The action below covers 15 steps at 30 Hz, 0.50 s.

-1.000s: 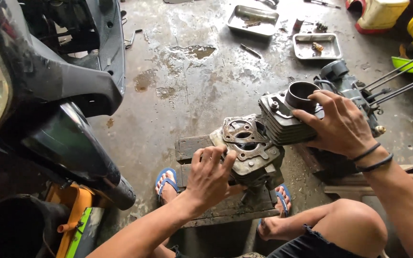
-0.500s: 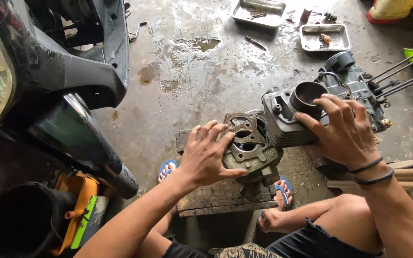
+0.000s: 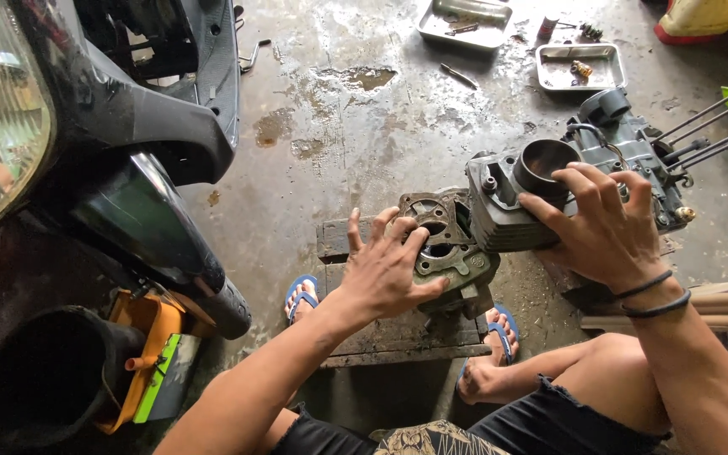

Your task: Cleaning and inspecting motorcycle engine valves and then assembling the cylinder block onto the engine.

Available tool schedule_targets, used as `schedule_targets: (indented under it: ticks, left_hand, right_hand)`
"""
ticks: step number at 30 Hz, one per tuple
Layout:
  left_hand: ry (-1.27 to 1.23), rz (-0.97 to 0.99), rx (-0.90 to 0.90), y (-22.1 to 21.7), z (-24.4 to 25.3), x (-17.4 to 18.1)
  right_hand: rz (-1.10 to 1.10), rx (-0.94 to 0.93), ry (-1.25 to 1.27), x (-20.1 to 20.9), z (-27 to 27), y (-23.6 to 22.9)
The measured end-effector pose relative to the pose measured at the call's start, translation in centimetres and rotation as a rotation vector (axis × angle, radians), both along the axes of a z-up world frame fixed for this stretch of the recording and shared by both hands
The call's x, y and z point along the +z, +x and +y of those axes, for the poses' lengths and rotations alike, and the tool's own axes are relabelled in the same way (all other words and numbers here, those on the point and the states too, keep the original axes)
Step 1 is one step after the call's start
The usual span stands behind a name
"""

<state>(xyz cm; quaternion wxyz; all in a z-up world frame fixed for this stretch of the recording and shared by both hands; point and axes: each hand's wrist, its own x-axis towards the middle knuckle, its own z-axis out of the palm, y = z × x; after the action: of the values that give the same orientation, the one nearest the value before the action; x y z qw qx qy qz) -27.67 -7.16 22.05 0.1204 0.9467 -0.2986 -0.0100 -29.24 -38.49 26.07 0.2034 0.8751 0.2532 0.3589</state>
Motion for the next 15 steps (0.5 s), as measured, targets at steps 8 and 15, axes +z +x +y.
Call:
schedule_targets:
  ticks: [8,15]
  left_hand:
    - [-0.022,-0.001,0.054,0.2,-1.1,0.7]
    - [-0.007,0.087,0.018,1.6,-1.2,1.8]
  right_hand:
    - [-0.015,0.024,0.008,-0.1,0.0,-0.3]
    - [-0.023,0.017,0.030,-0.2,0.0,0.1]
